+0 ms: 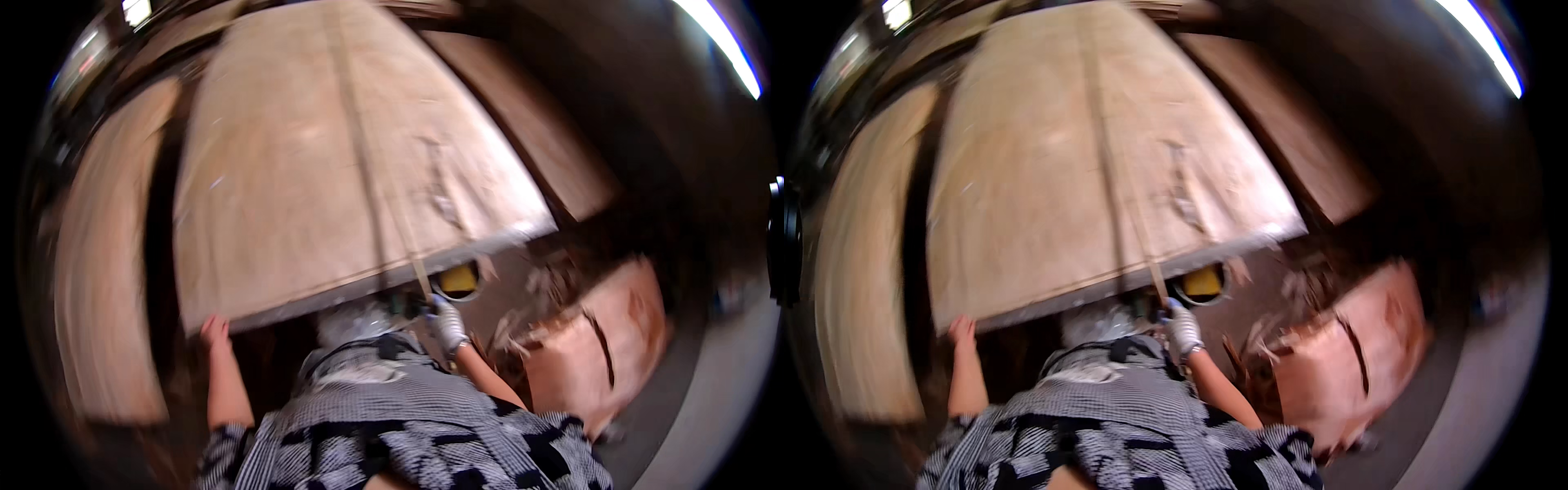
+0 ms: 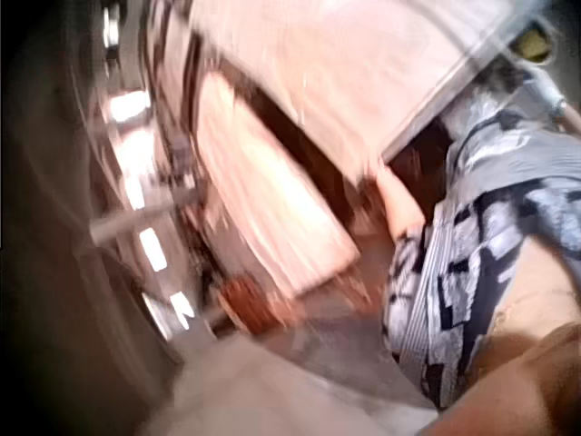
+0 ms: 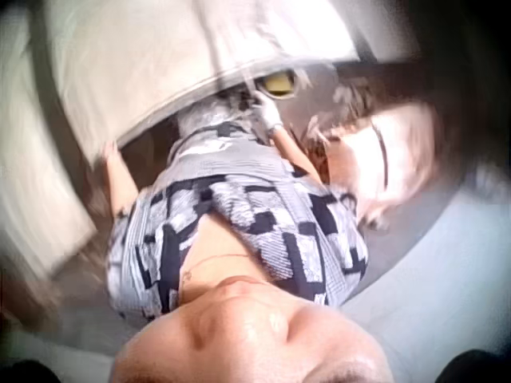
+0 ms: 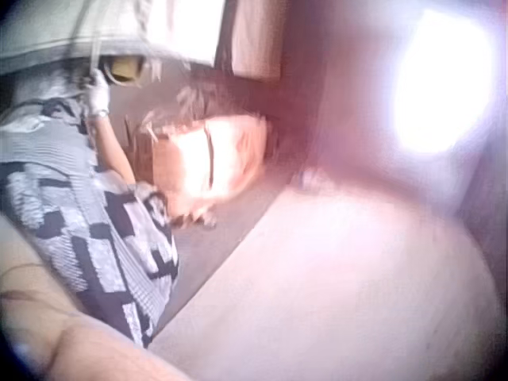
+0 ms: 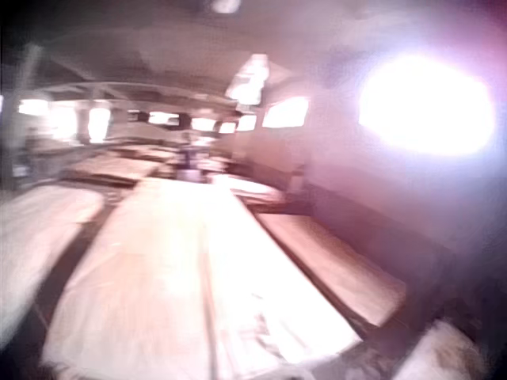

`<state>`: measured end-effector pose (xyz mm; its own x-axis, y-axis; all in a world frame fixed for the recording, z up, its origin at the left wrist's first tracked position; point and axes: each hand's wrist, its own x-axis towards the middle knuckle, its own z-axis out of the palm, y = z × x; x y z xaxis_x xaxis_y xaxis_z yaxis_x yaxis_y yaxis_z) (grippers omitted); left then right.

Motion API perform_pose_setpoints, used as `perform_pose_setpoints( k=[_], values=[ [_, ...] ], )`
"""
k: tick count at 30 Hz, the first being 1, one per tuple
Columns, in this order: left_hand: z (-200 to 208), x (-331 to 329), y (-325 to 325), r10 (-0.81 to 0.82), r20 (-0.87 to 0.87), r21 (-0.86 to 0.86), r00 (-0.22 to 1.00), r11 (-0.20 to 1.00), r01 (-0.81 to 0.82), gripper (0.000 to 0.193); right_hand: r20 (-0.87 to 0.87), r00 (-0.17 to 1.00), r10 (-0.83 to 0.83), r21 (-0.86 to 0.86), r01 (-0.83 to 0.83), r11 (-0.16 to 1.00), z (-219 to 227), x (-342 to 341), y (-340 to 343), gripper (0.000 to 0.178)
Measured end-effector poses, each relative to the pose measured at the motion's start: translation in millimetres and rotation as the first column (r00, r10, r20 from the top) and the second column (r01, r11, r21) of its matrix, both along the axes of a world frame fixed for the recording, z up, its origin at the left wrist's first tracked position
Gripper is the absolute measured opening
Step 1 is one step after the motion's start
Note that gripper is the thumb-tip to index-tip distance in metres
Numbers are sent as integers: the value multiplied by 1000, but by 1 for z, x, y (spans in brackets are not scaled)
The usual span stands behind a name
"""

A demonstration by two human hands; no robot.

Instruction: The person measures a large sheet of wood veneer with a long stick, lifts and peels layers of veneer, and uses a utility knife to trim edges and apply small pieces of tape to join or repair sections on a large metal-topped worktable.

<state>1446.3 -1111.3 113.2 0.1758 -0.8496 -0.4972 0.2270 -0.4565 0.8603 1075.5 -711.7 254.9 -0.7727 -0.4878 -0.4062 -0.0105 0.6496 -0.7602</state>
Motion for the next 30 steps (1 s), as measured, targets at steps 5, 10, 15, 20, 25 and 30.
perform_pose_setpoints(
  k=[5, 10, 15, 20, 25, 30],
  values=[
    [49, -91, 63, -229, -132, -52, 964, 973, 224, 22, 23, 990, -140, -334, 140, 932, -30, -9, 28, 12],
    [59, -81, 73, -233, 113, -16, 966, 972, 236, 15, 185, 973, -140, -260, 185, 948, -14, -1, 0, 7],
    [42, -80, 66, -192, 192, -31, 962, 979, 202, 14, 25, 998, -56, -375, 61, 925, -16, -30, -23, 12],
    [49, -91, 68, -141, 180, -7, 974, 990, 144, 10, 26, 1000, 4, -242, 2, 970, -2, -12, -30, 8],
    [55, -94, 67, -92, 133, 16, 987, 996, 90, 11, 49, 998, 25, -55, -22, 998, -5, 12, -17, 12],
    [54, -90, 67, -40, 77, 37, 996, 999, 37, 11, -77, 995, 65, -34, -68, 997, -25, 17, -12, 13]
  ],
)
